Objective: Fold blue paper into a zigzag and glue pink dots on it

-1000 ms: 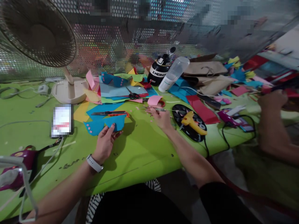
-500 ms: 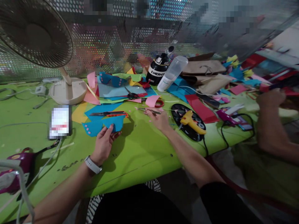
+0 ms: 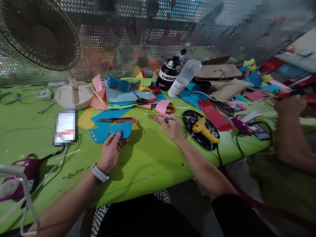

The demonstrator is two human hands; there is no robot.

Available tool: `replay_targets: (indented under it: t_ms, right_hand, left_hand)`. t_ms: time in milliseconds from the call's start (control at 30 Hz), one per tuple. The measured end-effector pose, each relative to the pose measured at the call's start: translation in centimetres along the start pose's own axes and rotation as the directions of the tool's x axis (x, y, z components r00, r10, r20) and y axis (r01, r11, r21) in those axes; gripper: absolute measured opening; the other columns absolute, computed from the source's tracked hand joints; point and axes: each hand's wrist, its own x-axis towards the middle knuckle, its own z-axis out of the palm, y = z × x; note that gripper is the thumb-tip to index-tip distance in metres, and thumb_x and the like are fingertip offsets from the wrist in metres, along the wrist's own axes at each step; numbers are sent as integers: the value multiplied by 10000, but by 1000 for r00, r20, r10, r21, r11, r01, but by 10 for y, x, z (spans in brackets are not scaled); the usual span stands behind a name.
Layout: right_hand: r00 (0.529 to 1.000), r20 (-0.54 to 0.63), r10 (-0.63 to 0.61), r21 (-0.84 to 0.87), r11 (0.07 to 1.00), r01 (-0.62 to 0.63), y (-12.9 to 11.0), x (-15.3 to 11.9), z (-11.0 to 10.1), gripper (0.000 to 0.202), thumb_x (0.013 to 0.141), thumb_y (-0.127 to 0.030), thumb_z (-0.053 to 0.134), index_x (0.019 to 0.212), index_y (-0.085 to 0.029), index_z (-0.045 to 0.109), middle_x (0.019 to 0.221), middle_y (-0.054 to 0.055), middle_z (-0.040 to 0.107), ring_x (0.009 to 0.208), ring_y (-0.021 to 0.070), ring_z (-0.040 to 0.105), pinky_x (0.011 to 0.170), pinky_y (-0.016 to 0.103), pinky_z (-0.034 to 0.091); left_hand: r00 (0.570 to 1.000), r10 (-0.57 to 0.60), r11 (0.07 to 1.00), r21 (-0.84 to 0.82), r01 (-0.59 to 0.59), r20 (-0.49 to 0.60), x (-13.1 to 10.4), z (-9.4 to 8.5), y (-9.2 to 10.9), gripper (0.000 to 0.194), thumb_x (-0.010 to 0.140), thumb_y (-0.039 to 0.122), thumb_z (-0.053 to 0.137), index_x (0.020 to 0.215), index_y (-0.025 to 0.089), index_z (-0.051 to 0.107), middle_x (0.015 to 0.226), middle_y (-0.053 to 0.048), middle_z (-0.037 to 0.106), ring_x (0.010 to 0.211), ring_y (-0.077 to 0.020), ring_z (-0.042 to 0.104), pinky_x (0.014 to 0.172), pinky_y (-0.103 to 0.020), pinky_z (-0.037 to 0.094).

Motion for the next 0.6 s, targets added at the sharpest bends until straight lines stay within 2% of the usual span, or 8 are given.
replay_targets:
  t_ms: [100, 233, 433, 600]
  right_hand:
    - [998, 50, 33, 133, 990, -39, -10, -6, -1, 309, 889, -483, 546, 971, -219, 687, 923, 84, 767, 807, 247, 745, 590, 318, 606]
    - [1000, 8, -4, 87, 996, 3, -16, -9, -4, 312, 893, -462, 553, 1002, -203, 688, 908, 75, 769, 826, 241, 743, 636, 325, 611]
    - [999, 11, 51, 4, 999, -51, 5, 3, -6, 313, 878, -487, 551, 944, -218, 697, 855, 63, 772, 811, 243, 745, 696, 341, 610]
    - [991, 34, 129, 97, 987, -132, 12, 4, -1, 312, 868, -485, 572, 948, -209, 695, 879, 83, 770, 827, 251, 743, 690, 351, 616]
  left_hand:
    - [1000, -4, 1000, 8, 4, -4, 1, -1, -1, 353, 577, 339, 882, 813, 172, 679, 865, -6, 742, 749, -155, 706, 779, -318, 588]
    - [1000, -13, 1000, 21, 13, -5, 2, -2, -2, 369, 581, 356, 877, 839, 176, 685, 883, -8, 743, 789, -168, 713, 804, -325, 584]
    - [1000, -4, 1000, 31, 4, -5, 1, 0, 0, 365, 574, 349, 882, 824, 173, 683, 866, -2, 740, 793, -167, 712, 802, -322, 586]
    - [1000, -7, 999, 32, 7, 0, -1, 1, 1, 334, 606, 323, 867, 831, 169, 674, 882, -8, 739, 791, -166, 712, 828, -345, 578]
